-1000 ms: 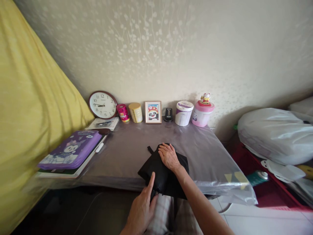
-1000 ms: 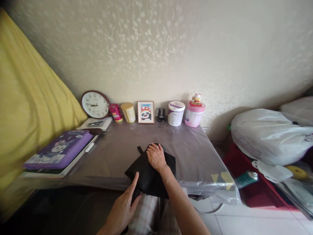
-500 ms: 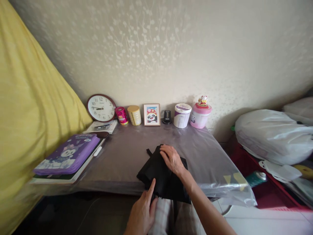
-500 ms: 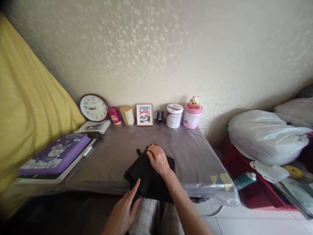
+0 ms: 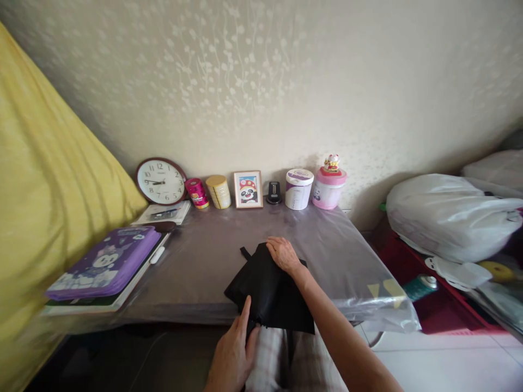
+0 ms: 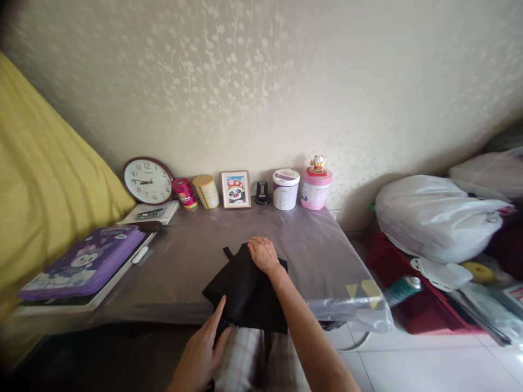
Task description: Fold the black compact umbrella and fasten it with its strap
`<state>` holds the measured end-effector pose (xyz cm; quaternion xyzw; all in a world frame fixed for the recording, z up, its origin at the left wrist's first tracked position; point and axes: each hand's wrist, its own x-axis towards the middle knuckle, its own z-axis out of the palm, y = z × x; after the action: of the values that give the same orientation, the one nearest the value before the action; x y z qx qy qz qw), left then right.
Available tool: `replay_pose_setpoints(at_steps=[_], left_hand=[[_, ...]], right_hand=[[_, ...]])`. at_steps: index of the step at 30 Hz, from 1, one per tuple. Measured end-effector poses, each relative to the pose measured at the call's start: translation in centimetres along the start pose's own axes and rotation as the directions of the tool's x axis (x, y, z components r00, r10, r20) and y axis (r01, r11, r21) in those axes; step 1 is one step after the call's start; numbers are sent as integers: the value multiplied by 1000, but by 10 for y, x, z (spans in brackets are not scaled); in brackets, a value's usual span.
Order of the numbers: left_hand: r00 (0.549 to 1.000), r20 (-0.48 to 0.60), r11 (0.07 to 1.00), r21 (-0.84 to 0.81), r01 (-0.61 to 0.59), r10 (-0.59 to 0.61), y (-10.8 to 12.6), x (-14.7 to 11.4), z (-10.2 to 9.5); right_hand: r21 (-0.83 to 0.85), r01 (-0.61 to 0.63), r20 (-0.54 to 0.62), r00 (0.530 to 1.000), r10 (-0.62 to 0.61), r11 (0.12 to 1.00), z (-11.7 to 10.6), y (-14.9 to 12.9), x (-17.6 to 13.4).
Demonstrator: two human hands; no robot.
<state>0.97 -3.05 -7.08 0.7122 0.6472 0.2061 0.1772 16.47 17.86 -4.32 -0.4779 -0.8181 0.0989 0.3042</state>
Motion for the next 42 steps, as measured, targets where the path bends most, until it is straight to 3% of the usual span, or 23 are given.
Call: replay_pose_setpoints(at_steps=[4, 6, 8, 10, 13, 15, 18, 22, 26, 30, 32, 37, 40, 42], left_hand=[[1000, -9, 1000, 19, 6, -6, 3, 0, -1], [1000, -18, 1000, 29, 2, -1, 3, 0, 0], [1000, -29, 999, 31, -9, 10, 3, -1, 1], [999, -39, 999, 38, -15, 16, 2, -1, 2], [998, -54, 998, 56, -16, 19, 1, -1, 3], [997, -68, 998, 58, -31, 35, 0, -1, 5], [995, -90, 998, 53, -45, 50, -1, -1, 7], [991, -113, 997, 48, -61, 66, -3, -1, 9], [995, -90, 999, -7, -50, 49, -4, -1, 7], [998, -57, 997, -70, -37, 33, -5, 0, 3], [999, -45, 996, -85, -25, 22, -7, 2, 2], [998, -54, 990, -135, -26, 19, -11, 4, 2], [996, -80, 989, -145, -39, 28, -12, 5, 2], [995, -94, 989, -141, -47, 34, -12, 4, 3]], right_hand=[[66, -254, -115, 959, 260, 965, -26, 27, -19], [143, -404, -157, 892, 424, 904, -42, 41, -40], [220, -522, -99, 829, 551, 824, -53, 49, -63], [361, -627, 17, 745, 667, 690, -58, 50, -82], [539, -672, 153, 671, 725, 508, -56, 40, -98], [591, -659, 179, 669, 721, 465, -51, 33, -101], [537, -652, 125, 689, 714, 535, -44, 28, -99], [271, -627, -40, 751, 659, 730, -41, 30, -95], [-62, -532, -180, 838, 514, 845, -42, 24, -91], [-124, -310, -88, 950, 301, 943, -39, 17, -85], [-158, -234, -28, 972, 232, 959, -37, 17, -83], [-316, -320, -82, 947, 310, 893, -40, 22, -85], [-233, -471, -129, 882, 453, 851, -46, 26, -89], [-93, -564, -91, 826, 557, 821, -47, 30, -92]])
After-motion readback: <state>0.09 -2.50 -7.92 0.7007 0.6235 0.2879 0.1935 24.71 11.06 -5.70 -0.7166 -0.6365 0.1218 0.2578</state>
